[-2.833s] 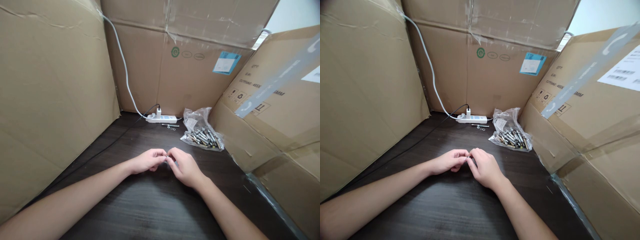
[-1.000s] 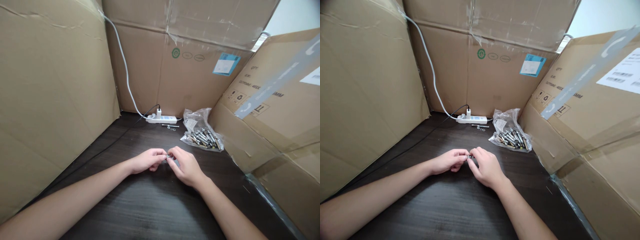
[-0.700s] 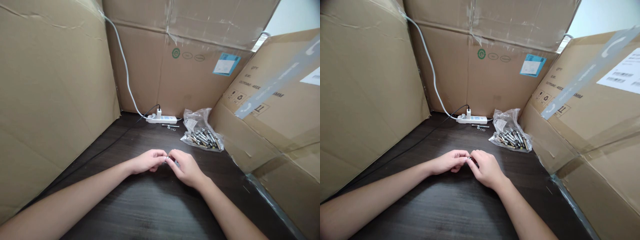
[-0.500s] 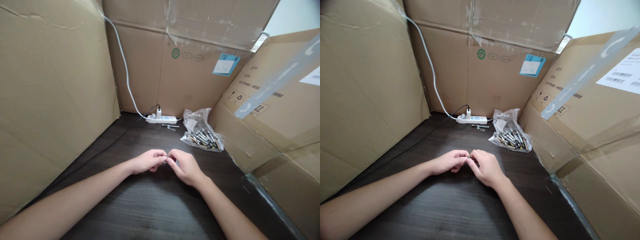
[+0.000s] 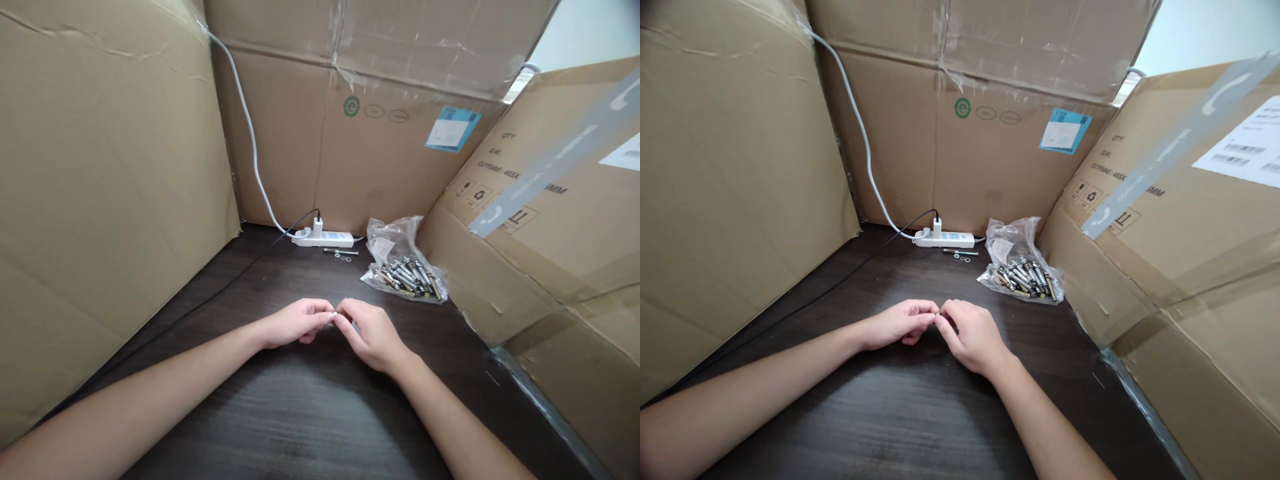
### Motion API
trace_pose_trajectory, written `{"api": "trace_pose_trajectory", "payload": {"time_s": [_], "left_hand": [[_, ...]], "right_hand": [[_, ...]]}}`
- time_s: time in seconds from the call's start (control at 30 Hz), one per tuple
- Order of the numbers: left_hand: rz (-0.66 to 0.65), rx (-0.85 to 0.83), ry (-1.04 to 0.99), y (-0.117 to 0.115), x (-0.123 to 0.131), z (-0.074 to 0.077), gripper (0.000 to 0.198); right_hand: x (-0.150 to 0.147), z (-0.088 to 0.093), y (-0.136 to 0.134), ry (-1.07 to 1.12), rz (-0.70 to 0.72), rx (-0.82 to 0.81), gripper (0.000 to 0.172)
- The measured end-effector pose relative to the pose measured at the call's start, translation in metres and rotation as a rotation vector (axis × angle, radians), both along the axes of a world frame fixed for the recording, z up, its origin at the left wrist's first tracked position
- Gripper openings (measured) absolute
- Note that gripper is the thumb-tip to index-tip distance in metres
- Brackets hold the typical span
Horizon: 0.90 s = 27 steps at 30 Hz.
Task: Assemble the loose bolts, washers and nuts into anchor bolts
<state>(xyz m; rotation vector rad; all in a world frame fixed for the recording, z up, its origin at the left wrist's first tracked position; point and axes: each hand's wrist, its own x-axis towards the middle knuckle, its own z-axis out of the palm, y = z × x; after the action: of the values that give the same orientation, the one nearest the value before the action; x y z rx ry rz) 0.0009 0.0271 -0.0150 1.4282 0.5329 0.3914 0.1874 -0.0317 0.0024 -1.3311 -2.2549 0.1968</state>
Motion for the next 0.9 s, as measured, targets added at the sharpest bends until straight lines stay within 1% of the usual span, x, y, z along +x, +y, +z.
{"api": "trace_pose_trajectory", "payload": {"time_s": [0.1,0.17,0.3,0.47,0.57,0.63,0.77,0.83,0.9], "left_hand": [[0.006,-0.054,-0.047,-0.0009,0.0006,0.0017,0.036],[0.005,-0.064,-0.047,-0.0013,0.0007,0.0022,0.036],[0.012,-0.045,-0.033,-0.0013,0.0006,0.0013,0.035],[0.009,-0.038,-0.015,-0.0014,0.0007,0.0024,0.034],[0.024,-0.049,-0.017,-0.0017,0.001,0.0028,0.034],[0.028,-0.055,-0.028,-0.0017,0.0011,0.002,0.034],[0.009,-0.062,-0.056,-0.0011,0.0011,0.0001,0.033],[0.003,-0.053,-0.052,-0.0011,0.0009,0.0001,0.034],[0.005,-0.04,-0.04,-0.0012,0.0008,0.0007,0.034]], "right_hand": [[-0.0008,0.0033,-0.0025,0.037,0.003,0.015,0.008],[-0.001,0.0041,-0.0035,0.041,0.015,0.023,0.004],[-0.0005,0.0028,-0.0031,0.032,0.029,0.018,0.007],[0.0002,-0.0005,-0.0007,-0.003,0.03,-0.003,0.022],[0.0001,-0.0015,0.0002,-0.012,0.009,0.007,0.027],[0.0,-0.0009,0.0,-0.009,0.003,0.015,0.024],[-0.0005,0.0013,-0.0016,0.019,0.01,0.032,0.008],[-0.0007,0.0016,-0.0018,0.018,0.016,0.034,0.007],[-0.0008,0.0008,-0.0013,0.008,0.015,0.026,0.011]]}}
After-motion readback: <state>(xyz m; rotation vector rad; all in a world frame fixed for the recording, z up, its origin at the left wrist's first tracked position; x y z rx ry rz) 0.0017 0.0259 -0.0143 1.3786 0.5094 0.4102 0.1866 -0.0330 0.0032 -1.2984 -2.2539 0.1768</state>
